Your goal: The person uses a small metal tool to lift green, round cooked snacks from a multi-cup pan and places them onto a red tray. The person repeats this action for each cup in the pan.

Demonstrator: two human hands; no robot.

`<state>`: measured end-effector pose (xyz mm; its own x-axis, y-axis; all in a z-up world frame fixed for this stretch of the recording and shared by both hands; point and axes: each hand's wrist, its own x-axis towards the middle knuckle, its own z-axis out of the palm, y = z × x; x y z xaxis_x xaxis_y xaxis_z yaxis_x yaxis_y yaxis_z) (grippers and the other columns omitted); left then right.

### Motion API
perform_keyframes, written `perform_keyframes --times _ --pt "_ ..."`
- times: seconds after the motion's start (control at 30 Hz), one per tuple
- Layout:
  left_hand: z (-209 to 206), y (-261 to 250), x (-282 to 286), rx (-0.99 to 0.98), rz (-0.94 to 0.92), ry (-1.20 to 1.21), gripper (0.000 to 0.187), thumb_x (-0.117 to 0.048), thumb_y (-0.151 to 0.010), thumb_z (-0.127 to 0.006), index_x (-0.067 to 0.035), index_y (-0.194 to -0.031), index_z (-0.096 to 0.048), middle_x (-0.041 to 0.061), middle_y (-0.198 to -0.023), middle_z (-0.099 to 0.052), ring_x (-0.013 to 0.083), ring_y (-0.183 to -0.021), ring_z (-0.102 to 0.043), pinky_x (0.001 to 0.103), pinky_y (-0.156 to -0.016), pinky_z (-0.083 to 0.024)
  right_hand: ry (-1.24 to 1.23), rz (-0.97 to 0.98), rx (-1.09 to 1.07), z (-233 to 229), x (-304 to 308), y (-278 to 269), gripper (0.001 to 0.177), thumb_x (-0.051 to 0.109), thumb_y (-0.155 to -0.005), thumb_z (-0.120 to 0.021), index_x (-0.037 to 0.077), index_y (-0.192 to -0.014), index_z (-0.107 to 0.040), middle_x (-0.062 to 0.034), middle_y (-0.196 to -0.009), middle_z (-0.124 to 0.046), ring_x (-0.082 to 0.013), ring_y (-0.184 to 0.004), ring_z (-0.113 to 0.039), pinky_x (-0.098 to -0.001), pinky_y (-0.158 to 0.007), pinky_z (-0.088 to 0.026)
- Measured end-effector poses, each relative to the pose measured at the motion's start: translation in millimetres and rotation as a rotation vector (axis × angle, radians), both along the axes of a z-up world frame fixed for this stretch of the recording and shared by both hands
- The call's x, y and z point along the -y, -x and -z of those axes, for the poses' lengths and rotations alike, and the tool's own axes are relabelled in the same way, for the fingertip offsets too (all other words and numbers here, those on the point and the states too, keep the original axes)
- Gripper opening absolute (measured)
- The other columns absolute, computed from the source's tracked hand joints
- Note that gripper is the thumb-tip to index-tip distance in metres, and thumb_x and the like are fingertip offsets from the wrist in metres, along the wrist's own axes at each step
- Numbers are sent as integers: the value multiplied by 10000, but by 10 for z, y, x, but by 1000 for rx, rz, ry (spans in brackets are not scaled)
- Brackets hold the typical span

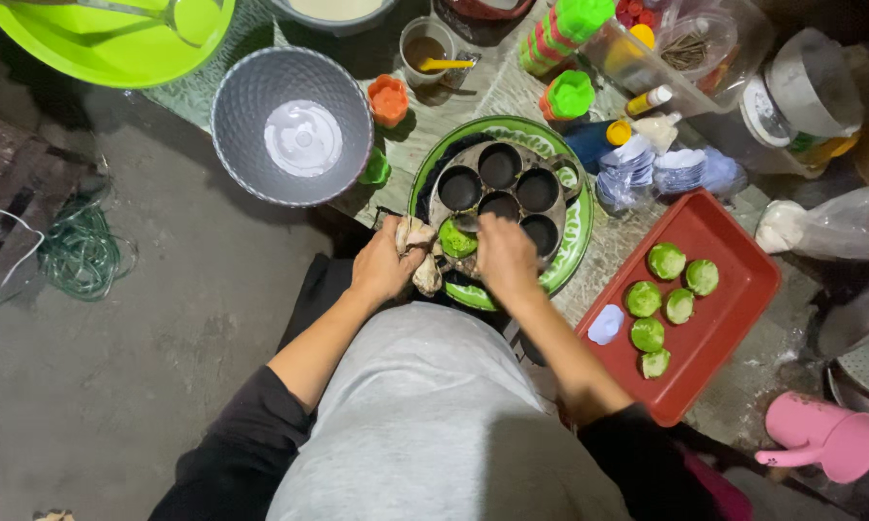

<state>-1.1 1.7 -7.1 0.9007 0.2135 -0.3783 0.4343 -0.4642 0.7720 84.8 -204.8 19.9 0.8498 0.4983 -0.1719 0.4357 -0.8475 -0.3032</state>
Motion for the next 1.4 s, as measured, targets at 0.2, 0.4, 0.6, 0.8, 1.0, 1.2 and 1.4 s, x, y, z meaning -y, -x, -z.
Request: perform_keyframes --times 0.2,0.4,0.6,0.8,1.0,1.2,1.4 --pt "54 17 26 -2 4 -13 551 -365 -860 -727 -111 -1284 -483 207 -1149 -695 420 -1078 -661 505 -872 -518 -232 -37 69 -530 377 -400 198 199 -915 -758 83 -1075 -752 -144 -874 -719 -324 -812 -619 -484 -783 -490" --pt "19 27 27 -21 5 -19 567 -349 -846 -730 -113 -1300 -484 225 -1164 -680 435 -1047 -660 524 -851 -514 97 -635 232 -621 256 -508 185 66 -763 -709 182 -894 -769 -18 -828 -659 -218 -919 -621 -483 -987 -355" --pt "-22 49 2 -45 -12 21 547 -374 -855 -725 -109 -1277 -499 217 -1155 -702 424 -1056 -671 521 -861 -518 315 -988 306 -482 -20 -647 109 188 -773 -659 155 -693 -725 -25 -792 -633 -217 -935 -636 -468 -1096 -390" --pt "-50 0 19 -40 -8 -31 544 -382 -851 -738 -97 -1250 -502 216 -1155 -695 421 -1039 -671 521 -839 -518 495 -1298 753 -152 -300 -678 473 285 -1002 -538 70 -588 -622 -104 -707 -636 -272 -786 -627 -351 -932 -459" --pt "-60 29 11 -53 -14 -9 560 -378 -842 -742 -90 -1255 -497 220 -1130 -704 420 -1035 -675 519 -849 -520 446 -1383 650 -57 -207 -881 342 198 -870 -561 78 -551 -539 -78 -744 -603 -250 -832 -623 -337 -963 -510" --pt "-27 27 19 0 -17 -21 574 -375 -837 -743 -84 -1263 -491 230 -1138 -695 432 -1017 -673 523 -828 -522 564 -1488 765 75 -231 -749 551 281 -1092 -487 45 -601 -567 -124 -715 -625 -326 -749 -618 -424 -848 -474" --pt "-5 6 14 -31 -1 -28 586 -393 -839 -741 -87 -1269 -488 226 -1136 -694 429 -1018 -673 522 -827 -525 270 -1291 310 -214 -269 -830 167 165 -761 -623 71 -628 -659 -84 -797 -629 -275 -920 -619 -376 -1021 -444"
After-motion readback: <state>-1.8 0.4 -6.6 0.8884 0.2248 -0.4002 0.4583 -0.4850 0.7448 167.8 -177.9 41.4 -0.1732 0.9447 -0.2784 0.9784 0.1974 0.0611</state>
